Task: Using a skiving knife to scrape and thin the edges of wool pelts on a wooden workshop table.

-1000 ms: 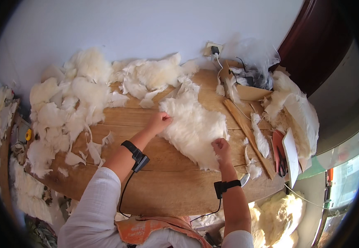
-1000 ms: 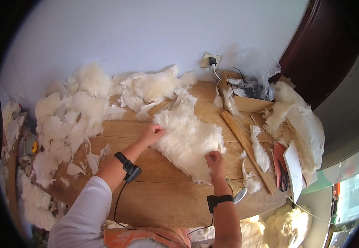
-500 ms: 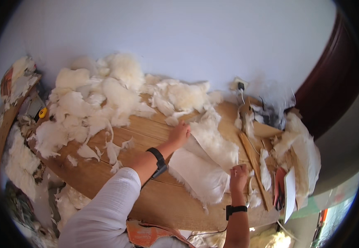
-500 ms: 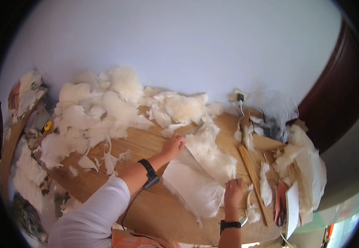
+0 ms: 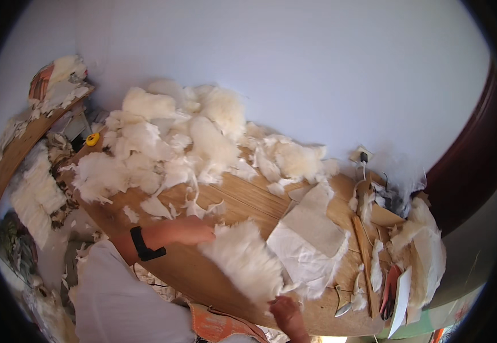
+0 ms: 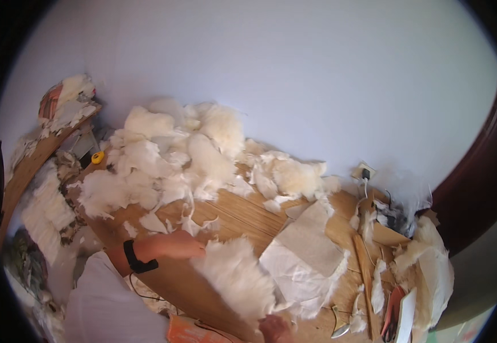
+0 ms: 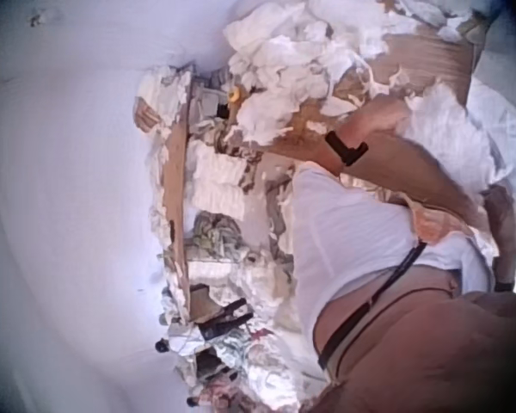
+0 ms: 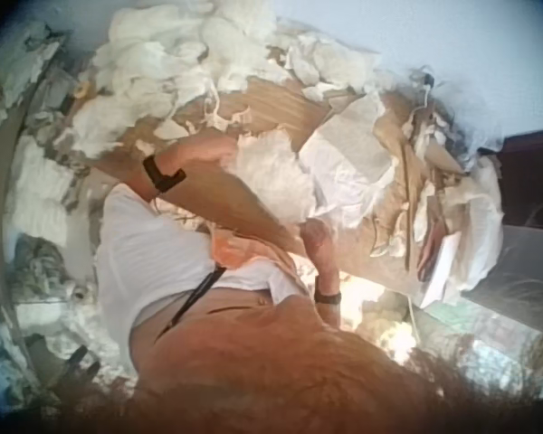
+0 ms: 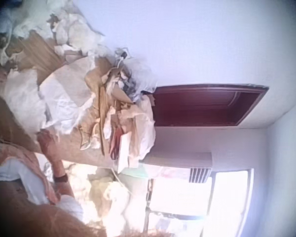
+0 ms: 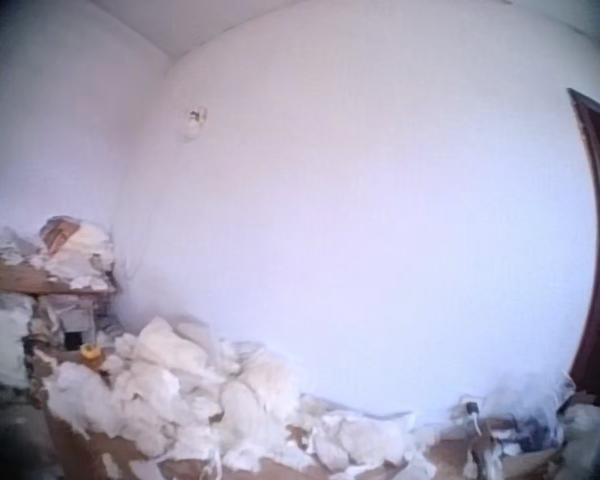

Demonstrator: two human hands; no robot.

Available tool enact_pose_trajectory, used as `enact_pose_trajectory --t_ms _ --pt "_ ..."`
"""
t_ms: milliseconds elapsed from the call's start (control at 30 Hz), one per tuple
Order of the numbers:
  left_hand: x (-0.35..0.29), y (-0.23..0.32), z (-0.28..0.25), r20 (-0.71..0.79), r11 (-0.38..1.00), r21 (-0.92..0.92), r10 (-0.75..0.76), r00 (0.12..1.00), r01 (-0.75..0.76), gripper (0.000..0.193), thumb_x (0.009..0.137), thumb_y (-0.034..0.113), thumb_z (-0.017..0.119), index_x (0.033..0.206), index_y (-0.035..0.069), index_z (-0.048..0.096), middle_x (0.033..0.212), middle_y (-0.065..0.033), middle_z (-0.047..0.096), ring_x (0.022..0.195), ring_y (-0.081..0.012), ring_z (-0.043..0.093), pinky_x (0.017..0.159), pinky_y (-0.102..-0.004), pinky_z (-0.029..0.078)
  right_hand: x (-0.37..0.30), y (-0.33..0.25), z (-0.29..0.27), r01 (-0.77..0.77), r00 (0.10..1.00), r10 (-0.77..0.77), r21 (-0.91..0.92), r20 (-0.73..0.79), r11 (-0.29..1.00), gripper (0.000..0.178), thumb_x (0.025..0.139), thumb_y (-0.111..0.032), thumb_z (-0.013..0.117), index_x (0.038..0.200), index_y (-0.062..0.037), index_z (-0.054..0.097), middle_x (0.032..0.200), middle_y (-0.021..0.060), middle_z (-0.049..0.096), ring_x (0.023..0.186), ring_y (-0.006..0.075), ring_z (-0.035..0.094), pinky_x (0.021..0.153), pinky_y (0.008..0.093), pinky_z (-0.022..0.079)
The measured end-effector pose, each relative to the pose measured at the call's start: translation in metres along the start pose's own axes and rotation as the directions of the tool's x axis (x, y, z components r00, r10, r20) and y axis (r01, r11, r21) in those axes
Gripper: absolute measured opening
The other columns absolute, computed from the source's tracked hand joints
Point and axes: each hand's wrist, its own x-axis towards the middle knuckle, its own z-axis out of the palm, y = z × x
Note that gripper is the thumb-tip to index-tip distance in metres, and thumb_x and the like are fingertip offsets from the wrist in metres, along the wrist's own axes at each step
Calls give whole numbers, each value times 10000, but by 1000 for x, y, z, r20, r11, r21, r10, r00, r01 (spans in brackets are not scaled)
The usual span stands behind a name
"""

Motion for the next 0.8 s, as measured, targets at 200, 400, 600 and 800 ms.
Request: enact_pose_trajectory --t_ms 200,400,600,800 --pt "3 -83 -30 -380 940 -273 -301 874 205 224 797 256 657 959 111 603 883 -124 640 861 -337 621 713 -458 482 -19 -1 72 -248 962 252 52 -103 967 159 755 -51 681 895 -68 607 930 144 603 930 339 562 823 444 452" --pt "69 -85 16 -464 936 -352 -174 869 0 243 785 173 645 968 26 586 993 -169 579 927 -370 582 764 -448 489 -19 -17 73 -356 909 350 17 -228 934 150 695 29 661 801 -59 601 857 105 610 856 334 558 773 431 451" --pt "23 12 115 -582 965 64 244 775 -256 322 800 122 639 1110 40 610 1302 -153 487 1254 -342 417 1010 -403 406 -27 -44 67 -483 834 462 6 -303 876 162 709 42 653 832 -40 585 929 110 600 927 328 551 810 425 455" --pt "-38 30 146 -578 916 -224 150 802 -333 297 802 97 621 1097 61 637 1270 -122 510 1224 -304 446 975 -407 433 -8 -78 76 -524 790 419 -139 -448 840 227 724 11 663 921 -54 572 1041 116 576 969 334 541 824 445 452"
